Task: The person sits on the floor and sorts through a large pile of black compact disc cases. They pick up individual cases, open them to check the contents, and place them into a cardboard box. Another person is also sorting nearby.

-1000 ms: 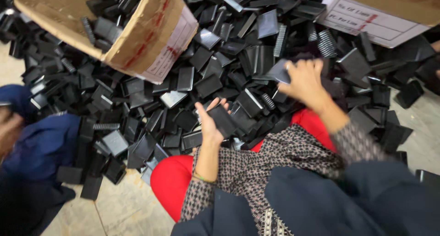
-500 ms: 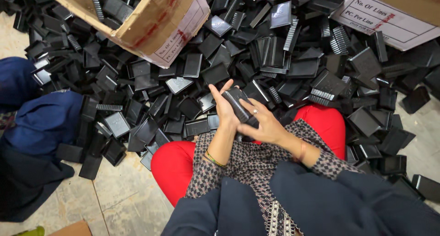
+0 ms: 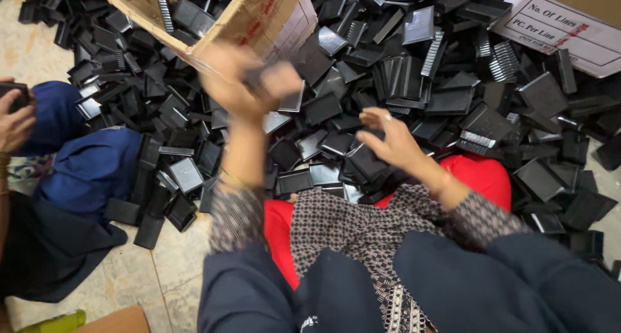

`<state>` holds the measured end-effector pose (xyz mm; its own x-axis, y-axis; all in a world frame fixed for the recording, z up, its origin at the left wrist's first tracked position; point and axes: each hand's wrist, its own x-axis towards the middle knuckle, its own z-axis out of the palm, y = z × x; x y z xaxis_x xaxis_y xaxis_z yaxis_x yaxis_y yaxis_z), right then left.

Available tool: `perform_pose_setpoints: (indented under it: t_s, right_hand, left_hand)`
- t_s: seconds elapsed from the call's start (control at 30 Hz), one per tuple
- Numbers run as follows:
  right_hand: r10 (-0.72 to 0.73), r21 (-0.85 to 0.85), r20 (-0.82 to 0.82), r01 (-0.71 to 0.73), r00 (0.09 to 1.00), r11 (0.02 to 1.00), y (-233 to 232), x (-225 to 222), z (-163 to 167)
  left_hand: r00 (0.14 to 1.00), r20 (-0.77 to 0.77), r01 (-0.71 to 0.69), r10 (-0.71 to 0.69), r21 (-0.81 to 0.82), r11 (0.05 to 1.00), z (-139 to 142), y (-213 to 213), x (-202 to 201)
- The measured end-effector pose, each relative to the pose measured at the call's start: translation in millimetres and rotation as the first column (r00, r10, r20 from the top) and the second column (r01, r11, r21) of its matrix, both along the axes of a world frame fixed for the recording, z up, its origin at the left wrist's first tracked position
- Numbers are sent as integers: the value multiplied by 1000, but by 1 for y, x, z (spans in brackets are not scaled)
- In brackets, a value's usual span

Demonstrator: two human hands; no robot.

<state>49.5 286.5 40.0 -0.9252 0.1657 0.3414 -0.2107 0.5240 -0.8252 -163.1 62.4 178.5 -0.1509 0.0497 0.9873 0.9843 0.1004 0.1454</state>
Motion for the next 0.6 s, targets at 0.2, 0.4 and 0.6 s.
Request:
perform_pose_setpoints:
  t_s: [0.2,0.4,0.6]
  right_hand:
    - [124,533,-125,-39,984,845,-56,-144,-36]
    - [38,797,-171,116,985,592,-78,-220,-53]
    - [348,147,143,-368,927,918,-64,-153,-27]
  left_hand:
    - [725,130,-618,677,-313,722,14,-23,-72]
    - [672,669,-206,316,-241,948,-149,-69,20]
    - [185,969,95,-162,147,985,-223,-111,47]
